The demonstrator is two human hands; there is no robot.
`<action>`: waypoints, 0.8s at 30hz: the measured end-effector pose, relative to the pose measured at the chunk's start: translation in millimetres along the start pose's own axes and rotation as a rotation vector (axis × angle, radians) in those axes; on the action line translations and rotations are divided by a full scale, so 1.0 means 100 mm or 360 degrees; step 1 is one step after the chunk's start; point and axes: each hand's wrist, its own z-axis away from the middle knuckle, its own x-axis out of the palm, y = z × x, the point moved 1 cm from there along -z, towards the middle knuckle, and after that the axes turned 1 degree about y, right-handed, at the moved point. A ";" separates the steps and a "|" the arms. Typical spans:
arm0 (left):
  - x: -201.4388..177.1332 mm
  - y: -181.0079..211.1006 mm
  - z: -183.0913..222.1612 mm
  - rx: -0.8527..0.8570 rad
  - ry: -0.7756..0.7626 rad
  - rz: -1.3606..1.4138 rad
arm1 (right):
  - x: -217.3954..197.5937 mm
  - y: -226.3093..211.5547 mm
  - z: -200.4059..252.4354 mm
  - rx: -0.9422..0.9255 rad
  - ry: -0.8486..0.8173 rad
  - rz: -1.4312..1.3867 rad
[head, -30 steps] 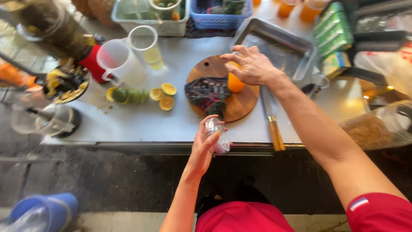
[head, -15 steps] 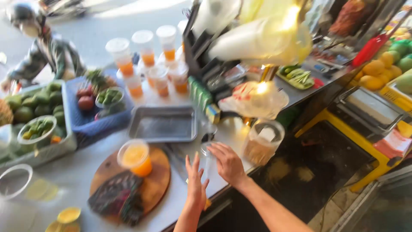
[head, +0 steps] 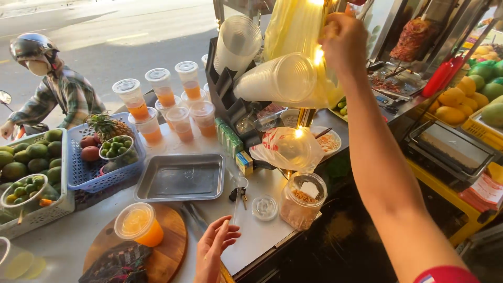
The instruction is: Cutting oranges, extracting juice using a manual juicer, adding ice to a cup, and packaging the drink.
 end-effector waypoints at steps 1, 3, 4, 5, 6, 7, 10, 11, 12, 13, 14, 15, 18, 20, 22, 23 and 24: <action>-0.02 -0.06 0.01 0.0034 -0.0061 0.0035 | 0.12 0.13 -0.14 0.0125 -0.0134 0.0218; -0.07 -0.06 0.03 0.0077 -0.0122 0.0063 | 0.33 0.39 -0.35 0.0246 -0.0260 0.0427; -0.12 -0.03 0.07 0.0039 -0.0144 0.0058 | 0.42 0.55 -0.38 0.0389 -0.0430 0.0614; -0.17 0.00 0.10 0.0001 -0.0166 0.0052 | 0.51 0.71 -0.40 0.0531 -0.0601 0.0798; -0.23 0.05 0.15 -0.0005 -0.0175 0.0042 | 0.54 0.82 -0.38 0.0545 -0.0594 0.0801; -0.28 0.11 0.19 -0.0032 -0.0129 0.0045 | 0.57 0.92 -0.35 0.0589 -0.0690 0.0844; -0.49 0.18 0.29 -0.0052 -0.0113 0.0039 | 0.51 1.13 -0.20 0.0515 -0.0845 0.1046; -0.54 0.19 0.30 -0.0023 -0.0120 0.0041 | 0.47 1.17 -0.18 0.0366 -0.0911 0.1186; -0.57 0.23 0.31 -0.0037 -0.0140 0.0034 | 0.41 1.04 -0.13 0.0385 -0.0904 0.1201; -0.59 0.26 0.33 -0.0007 -0.0171 0.0057 | 0.35 0.91 -0.08 0.0369 -0.0990 0.1320; -0.60 0.30 0.35 0.0021 -0.0199 0.0080 | 0.30 0.79 -0.02 0.0354 -0.1082 0.1435; -0.55 0.40 0.41 0.0004 -0.0216 0.0073 | 0.28 0.80 0.02 0.0376 -0.1080 0.1447; -0.44 0.61 0.54 -0.0023 -0.0247 0.0038 | 0.22 0.79 0.10 0.0349 -0.1253 0.1728; -0.42 0.65 0.56 0.0063 -0.0362 0.0065 | 0.20 0.74 0.08 0.0200 -0.1235 0.1892; -0.47 0.64 0.54 0.0083 -0.0378 0.0071 | 0.15 0.61 0.05 0.0168 -0.1198 0.1902; -0.48 0.63 0.53 0.0098 -0.0390 0.0078 | 0.12 0.56 0.04 0.0136 -0.1167 0.1910; -0.48 0.66 0.53 0.0092 -0.0390 0.0077 | 0.10 0.65 0.04 0.0140 -0.1172 0.1911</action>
